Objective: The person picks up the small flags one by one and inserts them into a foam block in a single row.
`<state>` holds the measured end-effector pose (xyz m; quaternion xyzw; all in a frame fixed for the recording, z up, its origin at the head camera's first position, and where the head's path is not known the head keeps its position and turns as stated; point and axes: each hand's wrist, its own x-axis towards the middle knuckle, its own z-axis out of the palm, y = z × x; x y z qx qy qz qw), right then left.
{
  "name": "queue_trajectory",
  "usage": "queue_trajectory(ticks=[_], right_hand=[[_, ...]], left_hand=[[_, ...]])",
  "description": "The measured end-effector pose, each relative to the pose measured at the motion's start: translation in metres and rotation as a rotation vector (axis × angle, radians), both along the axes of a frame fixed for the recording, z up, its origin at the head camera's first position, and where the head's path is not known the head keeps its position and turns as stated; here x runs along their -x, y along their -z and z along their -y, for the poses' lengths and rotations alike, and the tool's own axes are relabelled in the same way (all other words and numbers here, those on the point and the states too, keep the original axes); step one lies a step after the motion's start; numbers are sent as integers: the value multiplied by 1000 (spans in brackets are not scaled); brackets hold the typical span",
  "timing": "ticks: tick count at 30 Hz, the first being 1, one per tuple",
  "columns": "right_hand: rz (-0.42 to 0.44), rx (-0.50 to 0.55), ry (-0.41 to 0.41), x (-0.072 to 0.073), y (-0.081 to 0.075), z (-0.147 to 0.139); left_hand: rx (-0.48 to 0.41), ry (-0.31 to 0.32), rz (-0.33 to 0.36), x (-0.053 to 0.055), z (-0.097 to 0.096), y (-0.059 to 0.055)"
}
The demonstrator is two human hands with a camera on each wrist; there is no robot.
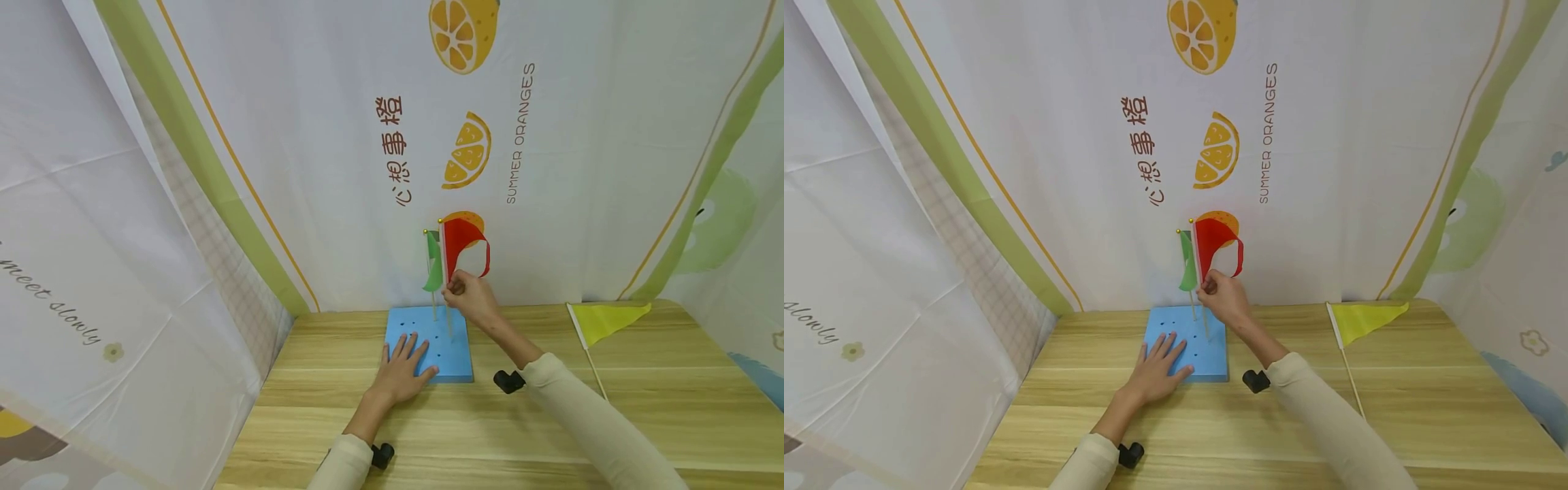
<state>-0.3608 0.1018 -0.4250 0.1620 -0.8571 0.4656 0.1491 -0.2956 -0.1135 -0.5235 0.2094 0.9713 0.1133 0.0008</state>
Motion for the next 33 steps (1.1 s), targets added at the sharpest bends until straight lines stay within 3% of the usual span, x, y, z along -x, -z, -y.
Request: queue_trajectory(ticks=[33], right_hand=[[-19, 8, 11, 12, 18, 28]], left_hand=[[16, -3, 2, 2, -1, 1]])
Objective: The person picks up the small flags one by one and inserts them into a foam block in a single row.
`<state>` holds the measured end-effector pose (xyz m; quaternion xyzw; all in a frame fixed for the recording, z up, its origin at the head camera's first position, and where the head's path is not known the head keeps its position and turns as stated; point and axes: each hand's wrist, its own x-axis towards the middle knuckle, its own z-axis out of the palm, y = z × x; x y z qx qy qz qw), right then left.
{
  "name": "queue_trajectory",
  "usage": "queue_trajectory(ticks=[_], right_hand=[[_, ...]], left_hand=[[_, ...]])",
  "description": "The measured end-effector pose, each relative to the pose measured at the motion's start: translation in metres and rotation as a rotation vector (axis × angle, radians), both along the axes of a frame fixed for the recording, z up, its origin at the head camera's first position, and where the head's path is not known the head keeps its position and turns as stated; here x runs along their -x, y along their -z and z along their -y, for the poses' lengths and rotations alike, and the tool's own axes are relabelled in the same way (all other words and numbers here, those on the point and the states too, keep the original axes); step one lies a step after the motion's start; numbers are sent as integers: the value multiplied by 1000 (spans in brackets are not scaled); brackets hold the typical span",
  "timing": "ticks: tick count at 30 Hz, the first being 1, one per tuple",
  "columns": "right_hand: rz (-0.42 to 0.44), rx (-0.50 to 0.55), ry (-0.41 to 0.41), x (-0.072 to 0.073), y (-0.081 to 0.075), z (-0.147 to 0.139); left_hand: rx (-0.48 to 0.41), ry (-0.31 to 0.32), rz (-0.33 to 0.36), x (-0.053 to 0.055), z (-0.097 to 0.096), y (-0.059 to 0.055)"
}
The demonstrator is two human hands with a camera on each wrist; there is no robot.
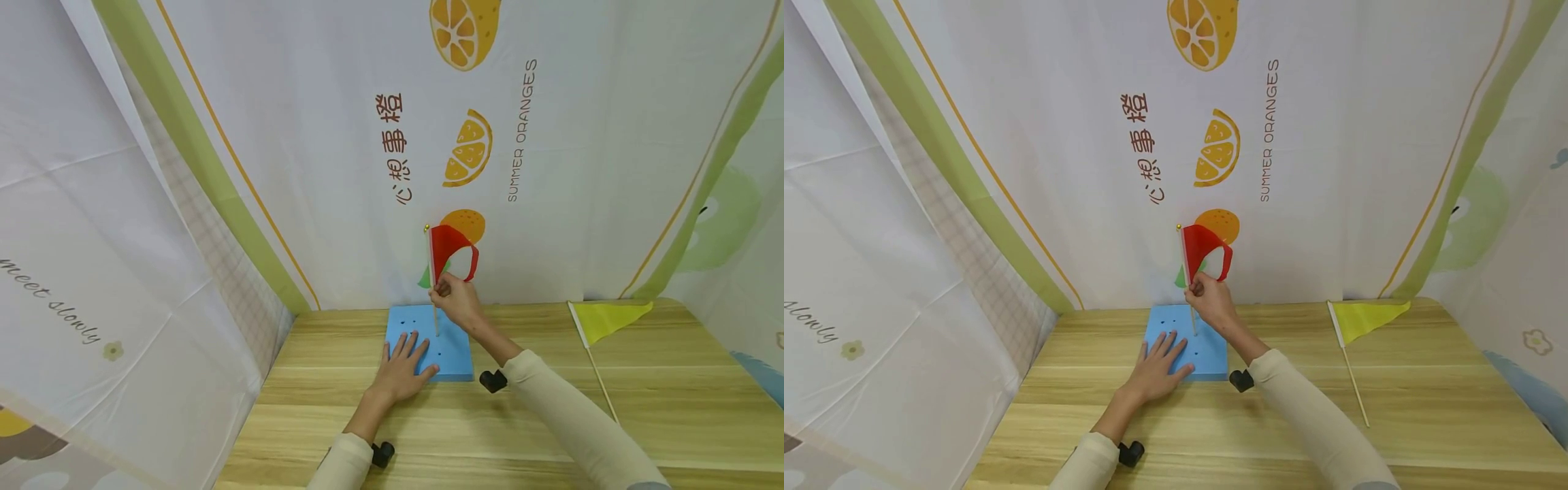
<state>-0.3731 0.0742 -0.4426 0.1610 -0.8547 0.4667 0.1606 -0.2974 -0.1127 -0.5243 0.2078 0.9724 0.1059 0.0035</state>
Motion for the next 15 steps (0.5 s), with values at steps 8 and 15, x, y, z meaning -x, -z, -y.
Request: queue_trajectory(ticks=[8, 15], right_hand=[[21, -30, 5, 0, 10, 2], [24, -22, 1, 0, 16, 3]], left_hand=[[-2, -4, 4, 0, 0, 0], [-7, -6, 9, -1, 0, 0]])
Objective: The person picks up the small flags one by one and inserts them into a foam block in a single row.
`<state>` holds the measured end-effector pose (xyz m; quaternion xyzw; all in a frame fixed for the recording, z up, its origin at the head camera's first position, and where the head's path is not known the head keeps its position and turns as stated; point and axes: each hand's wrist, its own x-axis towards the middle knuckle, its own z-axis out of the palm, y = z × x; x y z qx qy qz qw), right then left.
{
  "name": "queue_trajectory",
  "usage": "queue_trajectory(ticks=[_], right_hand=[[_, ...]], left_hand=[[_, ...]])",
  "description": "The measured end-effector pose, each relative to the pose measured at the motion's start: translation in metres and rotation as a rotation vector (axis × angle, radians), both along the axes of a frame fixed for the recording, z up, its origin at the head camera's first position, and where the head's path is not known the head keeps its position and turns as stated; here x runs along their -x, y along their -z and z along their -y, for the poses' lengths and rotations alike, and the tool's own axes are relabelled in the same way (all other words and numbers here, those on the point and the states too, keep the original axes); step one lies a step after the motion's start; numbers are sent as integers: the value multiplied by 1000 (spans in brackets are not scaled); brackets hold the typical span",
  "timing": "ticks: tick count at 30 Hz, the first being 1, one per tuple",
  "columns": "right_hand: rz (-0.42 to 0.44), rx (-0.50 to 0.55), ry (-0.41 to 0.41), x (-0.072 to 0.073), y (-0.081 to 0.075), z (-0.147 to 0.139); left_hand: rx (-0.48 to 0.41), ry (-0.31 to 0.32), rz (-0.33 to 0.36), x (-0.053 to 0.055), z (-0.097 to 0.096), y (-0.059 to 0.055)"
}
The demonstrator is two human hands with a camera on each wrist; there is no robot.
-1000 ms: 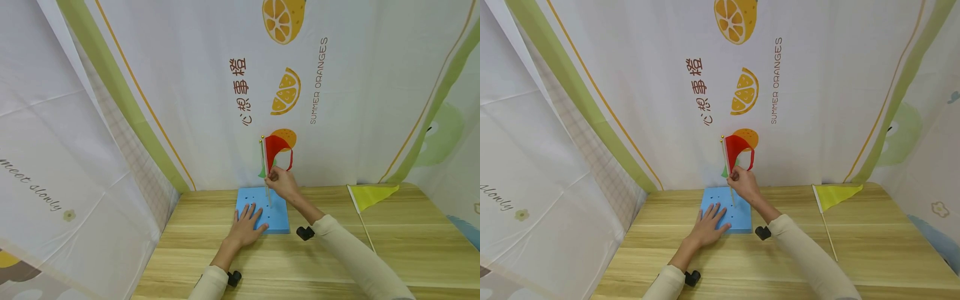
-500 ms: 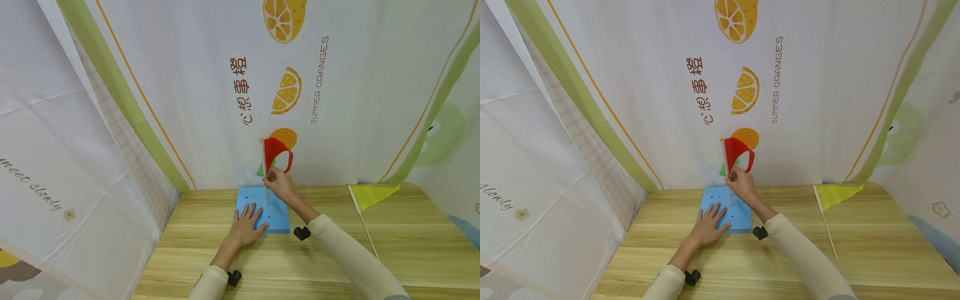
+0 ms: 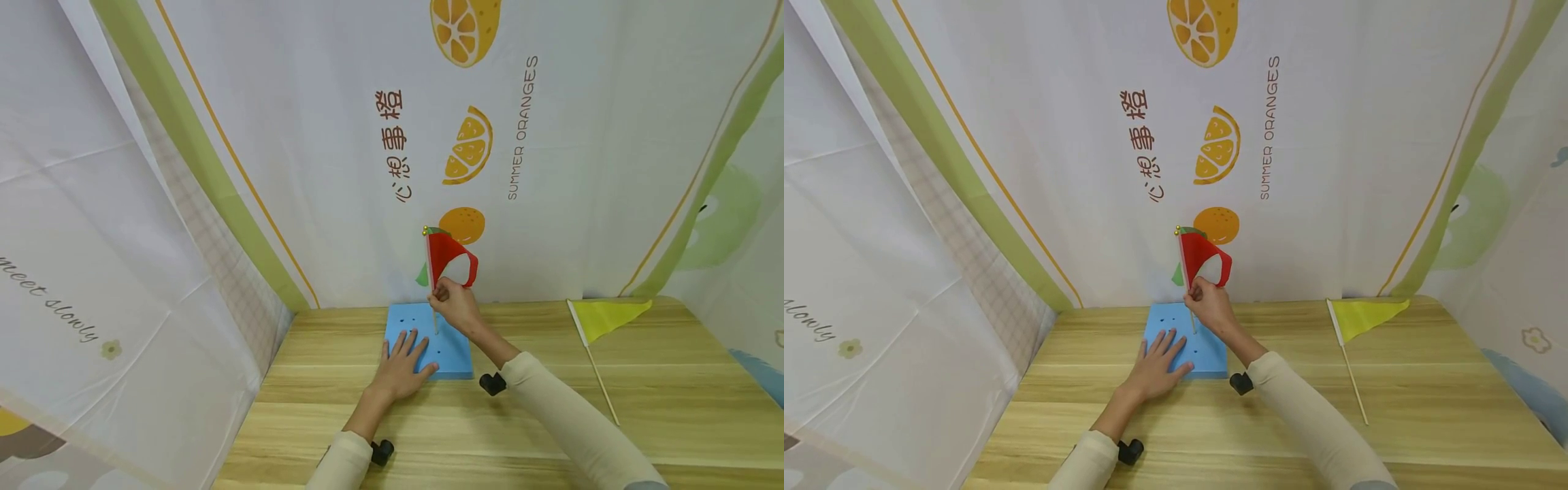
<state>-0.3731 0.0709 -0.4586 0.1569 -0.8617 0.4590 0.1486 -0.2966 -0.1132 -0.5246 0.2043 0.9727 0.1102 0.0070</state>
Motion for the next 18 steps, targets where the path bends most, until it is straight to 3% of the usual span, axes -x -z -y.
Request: queue_trajectory(ticks=[18], right_hand=[[28, -6, 30, 0, 1, -4]], left_hand=[[9, -2, -2, 2, -1, 0]])
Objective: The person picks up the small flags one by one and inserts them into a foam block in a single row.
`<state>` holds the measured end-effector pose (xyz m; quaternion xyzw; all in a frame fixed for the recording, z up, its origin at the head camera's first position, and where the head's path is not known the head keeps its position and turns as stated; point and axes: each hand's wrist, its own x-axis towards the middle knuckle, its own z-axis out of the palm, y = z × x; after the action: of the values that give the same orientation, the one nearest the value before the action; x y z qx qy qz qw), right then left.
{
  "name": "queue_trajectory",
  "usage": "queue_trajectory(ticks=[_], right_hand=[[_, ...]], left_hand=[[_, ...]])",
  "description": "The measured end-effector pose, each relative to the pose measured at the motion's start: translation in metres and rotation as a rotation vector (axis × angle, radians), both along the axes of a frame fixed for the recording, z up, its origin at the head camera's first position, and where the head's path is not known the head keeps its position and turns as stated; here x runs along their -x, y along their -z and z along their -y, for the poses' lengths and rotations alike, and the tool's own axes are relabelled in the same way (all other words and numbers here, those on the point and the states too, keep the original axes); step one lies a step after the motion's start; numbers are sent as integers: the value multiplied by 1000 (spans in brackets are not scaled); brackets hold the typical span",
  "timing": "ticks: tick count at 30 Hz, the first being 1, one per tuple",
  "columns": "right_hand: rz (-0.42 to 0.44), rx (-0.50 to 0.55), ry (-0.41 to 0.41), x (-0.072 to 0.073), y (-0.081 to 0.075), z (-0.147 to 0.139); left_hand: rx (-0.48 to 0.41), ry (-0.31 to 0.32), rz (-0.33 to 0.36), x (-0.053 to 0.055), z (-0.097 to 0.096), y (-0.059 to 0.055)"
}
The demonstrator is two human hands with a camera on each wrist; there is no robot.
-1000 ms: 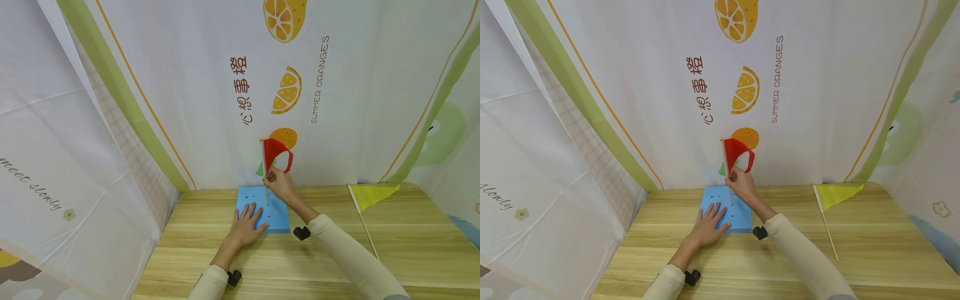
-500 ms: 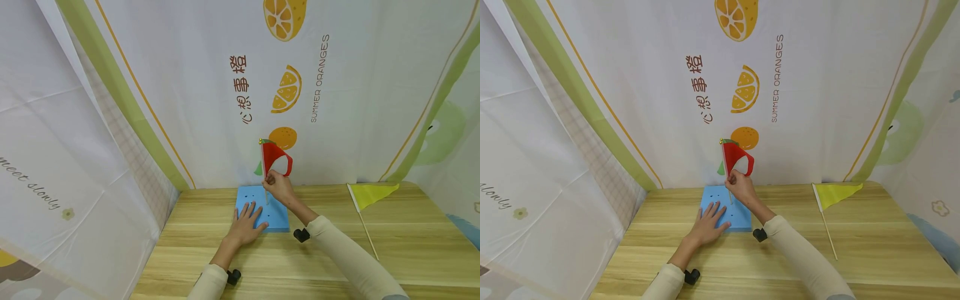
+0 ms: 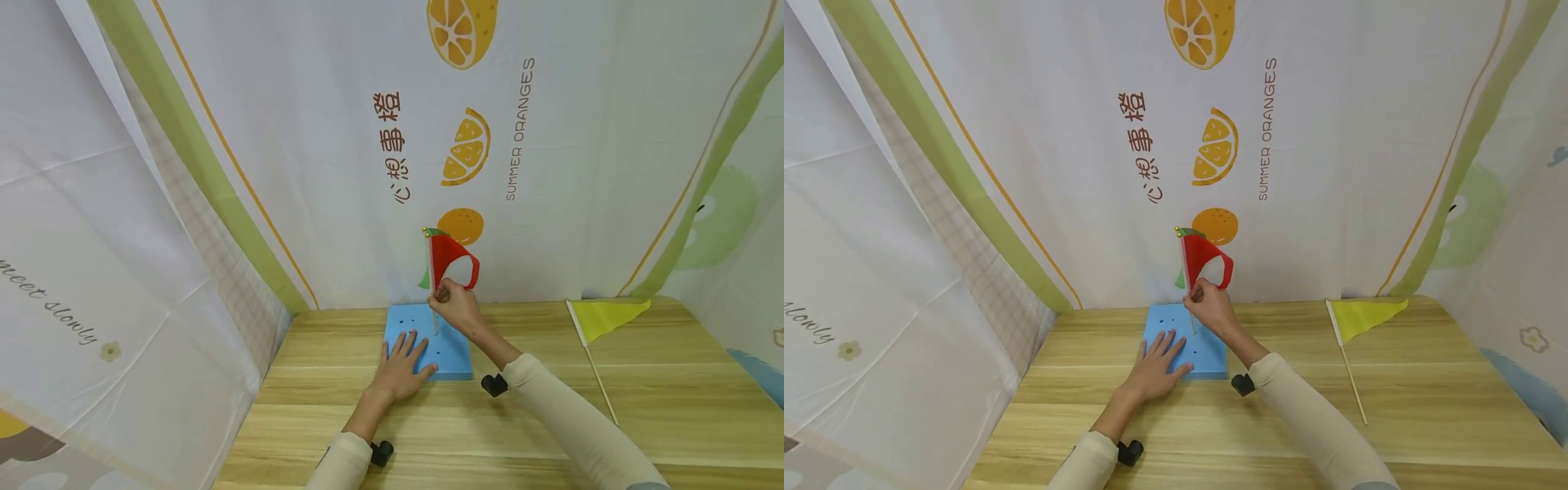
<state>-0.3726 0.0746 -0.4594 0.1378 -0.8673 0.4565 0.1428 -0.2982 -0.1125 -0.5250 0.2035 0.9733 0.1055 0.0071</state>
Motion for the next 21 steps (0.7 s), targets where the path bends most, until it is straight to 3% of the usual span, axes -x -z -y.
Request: queue_trajectory(ticks=[21], right_hand=[[17, -36, -31, -10, -1, 3]], left_hand=[[12, -3, -16, 0, 1, 2]])
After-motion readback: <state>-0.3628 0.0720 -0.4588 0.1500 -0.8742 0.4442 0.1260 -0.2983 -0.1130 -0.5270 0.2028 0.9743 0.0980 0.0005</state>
